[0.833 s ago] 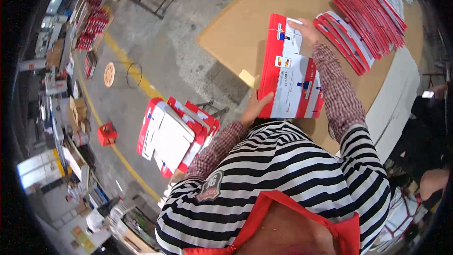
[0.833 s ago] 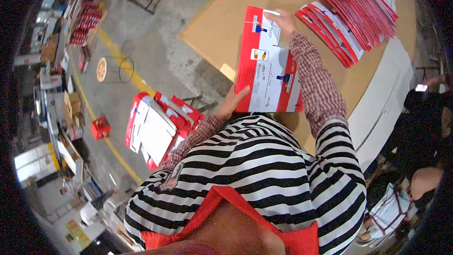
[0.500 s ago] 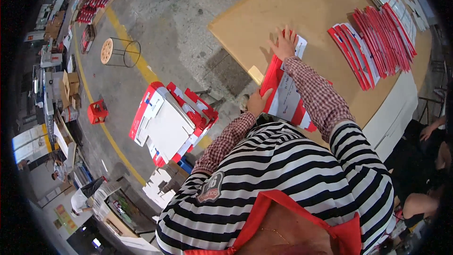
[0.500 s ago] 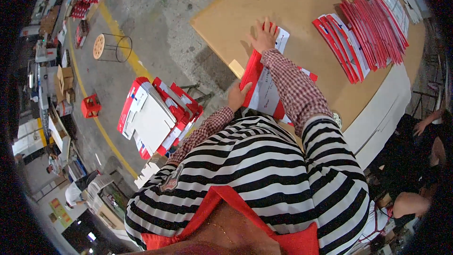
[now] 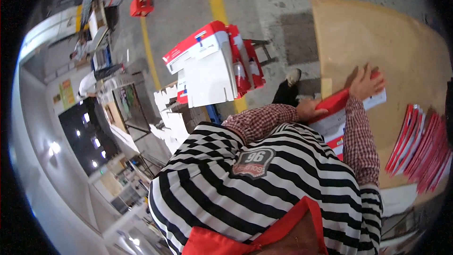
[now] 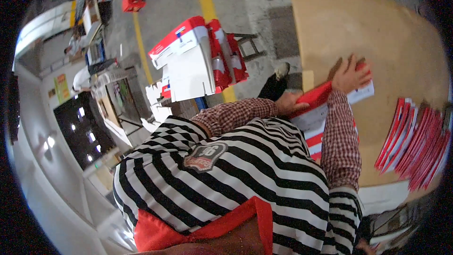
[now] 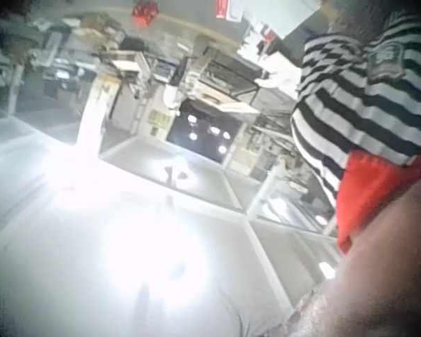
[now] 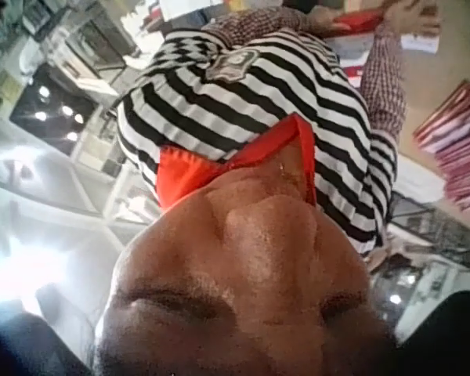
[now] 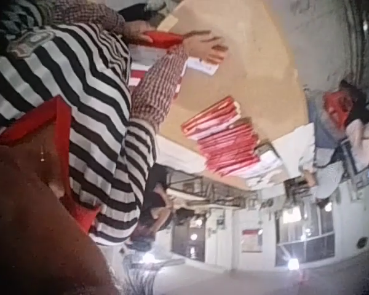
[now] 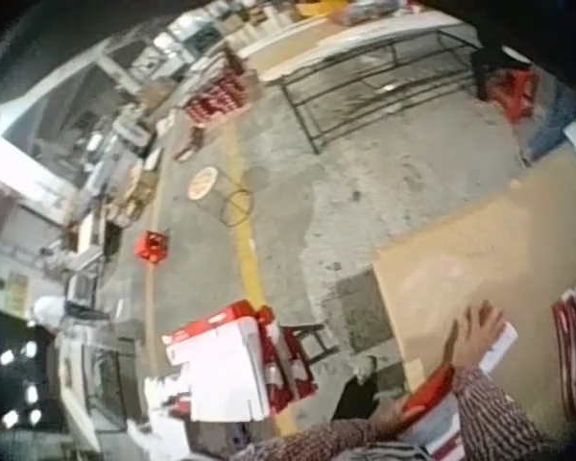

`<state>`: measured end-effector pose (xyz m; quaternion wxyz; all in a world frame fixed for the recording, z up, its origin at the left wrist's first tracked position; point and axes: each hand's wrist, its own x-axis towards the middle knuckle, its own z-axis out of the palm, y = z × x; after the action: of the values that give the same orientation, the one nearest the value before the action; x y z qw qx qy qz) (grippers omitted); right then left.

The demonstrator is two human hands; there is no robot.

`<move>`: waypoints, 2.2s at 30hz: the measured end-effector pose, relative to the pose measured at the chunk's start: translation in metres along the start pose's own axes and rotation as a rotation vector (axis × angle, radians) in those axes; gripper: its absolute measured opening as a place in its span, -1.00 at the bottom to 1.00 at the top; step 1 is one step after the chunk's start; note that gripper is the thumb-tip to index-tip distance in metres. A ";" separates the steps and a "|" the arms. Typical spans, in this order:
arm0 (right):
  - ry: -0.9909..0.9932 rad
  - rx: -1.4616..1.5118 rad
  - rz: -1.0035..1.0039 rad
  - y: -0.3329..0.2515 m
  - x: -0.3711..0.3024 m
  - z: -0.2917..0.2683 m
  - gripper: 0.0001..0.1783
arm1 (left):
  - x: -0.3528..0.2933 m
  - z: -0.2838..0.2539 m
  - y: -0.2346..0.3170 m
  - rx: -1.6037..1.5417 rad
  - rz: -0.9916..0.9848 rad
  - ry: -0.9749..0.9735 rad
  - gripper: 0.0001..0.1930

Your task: Organizing and bundling stacks of red and white printed paper sheets using rubber bands.

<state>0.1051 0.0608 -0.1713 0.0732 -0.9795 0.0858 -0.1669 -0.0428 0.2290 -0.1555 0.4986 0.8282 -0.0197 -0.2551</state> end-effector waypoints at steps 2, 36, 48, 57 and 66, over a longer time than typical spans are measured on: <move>0.026 0.069 -0.038 0.000 0.003 0.001 -0.56 | -0.001 -0.003 0.002 0.008 -0.088 -0.101 -0.37; -0.546 1.454 0.441 0.124 -0.066 -0.122 -0.54 | -0.081 -0.094 0.083 -0.101 0.389 0.695 -0.36; -0.890 1.526 -0.084 -0.216 -0.089 -0.177 -0.72 | -0.259 -0.298 0.000 -0.882 0.216 0.940 -0.50; -1.127 1.376 -0.026 -0.315 -0.137 -0.131 -0.80 | -0.308 -0.338 -0.103 -0.982 -0.078 0.997 -0.52; -1.126 1.226 0.020 -0.324 -0.150 -0.099 -0.80 | -0.308 -0.349 -0.128 -1.002 -0.149 0.950 -0.49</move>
<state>-0.0215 0.3944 -0.0707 0.6270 -0.7023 -0.0610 0.3316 -0.1848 0.6663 -0.0079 0.7567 0.5191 0.3779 0.1231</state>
